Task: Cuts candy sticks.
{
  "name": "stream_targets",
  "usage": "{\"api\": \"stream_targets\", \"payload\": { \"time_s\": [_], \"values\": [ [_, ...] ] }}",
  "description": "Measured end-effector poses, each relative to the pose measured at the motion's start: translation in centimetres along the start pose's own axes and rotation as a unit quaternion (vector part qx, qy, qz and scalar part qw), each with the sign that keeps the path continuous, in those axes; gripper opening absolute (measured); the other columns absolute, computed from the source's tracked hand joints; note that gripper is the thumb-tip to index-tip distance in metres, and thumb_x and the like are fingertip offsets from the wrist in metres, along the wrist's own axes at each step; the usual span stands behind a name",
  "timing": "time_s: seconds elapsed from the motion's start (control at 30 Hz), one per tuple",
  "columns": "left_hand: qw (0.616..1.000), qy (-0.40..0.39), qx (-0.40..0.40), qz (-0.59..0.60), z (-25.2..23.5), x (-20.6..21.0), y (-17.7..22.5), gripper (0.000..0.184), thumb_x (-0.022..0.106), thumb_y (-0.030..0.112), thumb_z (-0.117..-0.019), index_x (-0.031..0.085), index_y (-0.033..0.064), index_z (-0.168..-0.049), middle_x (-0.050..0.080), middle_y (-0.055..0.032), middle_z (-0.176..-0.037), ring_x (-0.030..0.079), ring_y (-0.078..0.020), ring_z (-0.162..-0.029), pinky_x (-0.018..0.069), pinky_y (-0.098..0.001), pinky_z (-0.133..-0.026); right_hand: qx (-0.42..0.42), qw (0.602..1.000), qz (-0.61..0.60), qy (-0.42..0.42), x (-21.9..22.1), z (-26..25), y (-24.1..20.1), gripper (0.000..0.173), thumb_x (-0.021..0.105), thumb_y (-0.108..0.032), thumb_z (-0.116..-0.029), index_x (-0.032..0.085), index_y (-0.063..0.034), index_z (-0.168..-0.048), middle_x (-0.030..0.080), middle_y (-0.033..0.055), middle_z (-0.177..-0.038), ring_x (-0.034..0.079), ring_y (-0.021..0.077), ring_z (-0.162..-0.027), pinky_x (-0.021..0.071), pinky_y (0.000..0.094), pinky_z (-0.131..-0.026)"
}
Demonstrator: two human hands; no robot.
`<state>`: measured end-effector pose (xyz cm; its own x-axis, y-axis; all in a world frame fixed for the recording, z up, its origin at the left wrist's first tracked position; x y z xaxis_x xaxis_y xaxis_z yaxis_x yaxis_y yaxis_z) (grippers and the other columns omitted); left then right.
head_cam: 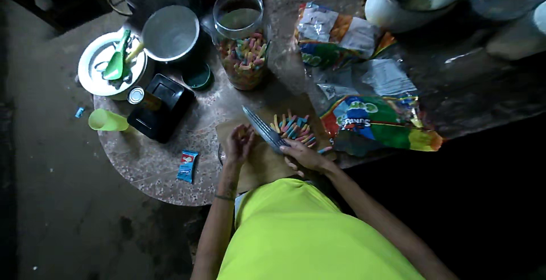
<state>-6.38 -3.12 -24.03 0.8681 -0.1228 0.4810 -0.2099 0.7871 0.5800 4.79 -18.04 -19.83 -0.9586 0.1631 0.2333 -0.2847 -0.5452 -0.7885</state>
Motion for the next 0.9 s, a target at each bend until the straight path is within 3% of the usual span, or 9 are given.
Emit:
{"api": "stream_targets", "payload": {
  "time_s": [0.07,0.17,0.3,0.4,0.47,0.6,0.7,0.8,0.9],
  "values": [
    [0.996,-0.03,-0.07,0.042,0.5,1.7,-0.8,0.03,0.033,0.029,-0.1098,0.056,0.0101,-0.113,0.065,-0.0048,-0.092,0.067,-0.0154,-0.08,0.0586,-0.0303,-0.072,0.005,0.999,-0.033,-0.016,0.3,0.2,-0.2,0.027,0.032,-0.02,-0.1126,0.047,-0.0071,-0.13,0.047,-0.0043,-0.06,0.047,0.0046,-0.042,0.0446,0.0189,-0.04],
    [0.986,-0.11,-0.101,0.075,1.1,3.6,-0.7,0.033,0.031,0.031,-0.1115,0.058,0.011,-0.109,0.067,-0.0056,-0.091,0.07,-0.018,-0.084,0.0605,-0.0338,-0.078,0.0,0.998,-0.066,-0.017,0.3,0.4,-0.2,0.025,0.03,-0.02,-0.1123,0.047,-0.0094,-0.127,0.047,-0.0039,-0.058,0.046,0.0048,-0.04,0.0436,0.0185,-0.039],
    [0.987,-0.151,-0.051,-0.024,1.7,4.1,0.4,0.031,0.033,0.022,-0.1126,0.059,0.0063,-0.118,0.071,-0.007,-0.102,0.072,-0.0184,-0.097,0.0598,-0.0348,-0.091,-0.014,0.997,-0.072,0.012,-0.3,0.7,0.1,0.025,0.029,-0.02,-0.1119,0.046,-0.0089,-0.128,0.045,-0.0038,-0.057,0.046,0.0057,-0.039,0.0439,0.02,-0.038],
    [0.989,-0.129,-0.021,-0.075,1.7,3.8,0.5,0.019,0.043,0.008,-0.1095,0.055,0.0008,-0.123,0.068,-0.0054,-0.097,0.069,-0.0117,-0.086,0.0595,-0.0281,-0.087,-0.024,0.999,-0.039,0.022,-0.1,0.7,0.0,0.025,0.031,-0.02,-0.1119,0.047,-0.0078,-0.127,0.046,-0.0038,-0.058,0.047,0.006,-0.04,0.0449,0.0204,-0.038],
    [0.99,-0.105,-0.014,-0.088,1.9,3.8,0.7,0.024,0.047,0.001,-0.1065,0.054,-0.0039,-0.128,0.067,-0.0072,-0.101,0.069,-0.0113,-0.087,0.0589,-0.0268,-0.087,-0.043,0.997,-0.034,0.052,-0.2,0.8,-0.3,0.025,0.032,-0.019,-0.1117,0.047,-0.0056,-0.128,0.047,-0.0038,-0.058,0.048,0.0061,-0.04,0.0459,0.0212,-0.04],
    [0.969,-0.108,0.037,-0.22,2.8,6.0,4.7,0.028,0.048,0.001,-0.106,0.054,-0.0058,-0.133,0.069,-0.0081,-0.105,0.069,-0.0106,-0.09,0.058,-0.0263,-0.086,-0.143,0.963,-0.116,0.195,-2.8,2.4,-1.9,0.028,0.029,-0.015,-0.1103,0.045,-0.0013,-0.129,0.051,-0.0048,-0.06,0.049,0.0054,-0.039,0.0482,0.0226,-0.038],
    [0.899,-0.161,0.224,-0.341,5.1,11.1,13.0,0.029,0.053,0.008,-0.1056,0.058,-0.0021,-0.133,0.069,-0.007,-0.114,0.068,-0.0084,-0.097,0.0564,-0.0276,-0.091,-0.175,0.946,-0.143,0.233,-4.9,4.4,-2.6,0.025,0.027,-0.017,-0.1103,0.045,-0.0058,-0.123,0.052,-0.0053,-0.057,0.05,0.0053,-0.038,0.0479,0.0224,-0.036],
    [0.781,-0.192,0.472,-0.361,4.9,18.1,21.8,0.022,0.059,0.01,-0.1018,0.066,-0.0057,-0.116,0.071,-0.0052,-0.099,0.067,-0.0082,-0.087,0.0581,-0.0298,-0.082,-0.174,0.942,-0.129,0.257,-5.2,6.0,-3.0,0.025,0.027,-0.012,-0.1111,0.046,-0.0038,-0.126,0.061,-0.0034,-0.065,0.052,0.0032,-0.041,0.0474,0.0189,-0.038],
    [0.652,-0.104,0.524,-0.538,3.4,23.2,25.9,0.032,0.059,0.017,-0.1021,0.067,-0.0032,-0.125,0.071,-0.0167,-0.115,0.068,-0.0175,-0.103,0.0521,-0.0337,-0.096,-0.179,0.935,-0.146,0.268,-5.2,6.4,-2.3,0.023,0.028,-0.011,-0.1106,0.046,-0.0036,-0.122,0.061,-0.0034,-0.063,0.05,0.003,-0.038,0.0464,0.0189,-0.036]
  ]
}}
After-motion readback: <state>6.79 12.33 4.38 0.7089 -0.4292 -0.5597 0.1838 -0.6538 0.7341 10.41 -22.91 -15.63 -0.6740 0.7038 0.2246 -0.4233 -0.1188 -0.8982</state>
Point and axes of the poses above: each hand's wrist, its own z-axis away from the middle knuckle, its own x-axis out of the palm, y = z × x, the point moved 8 cm from there along -z, towards the middle knuckle
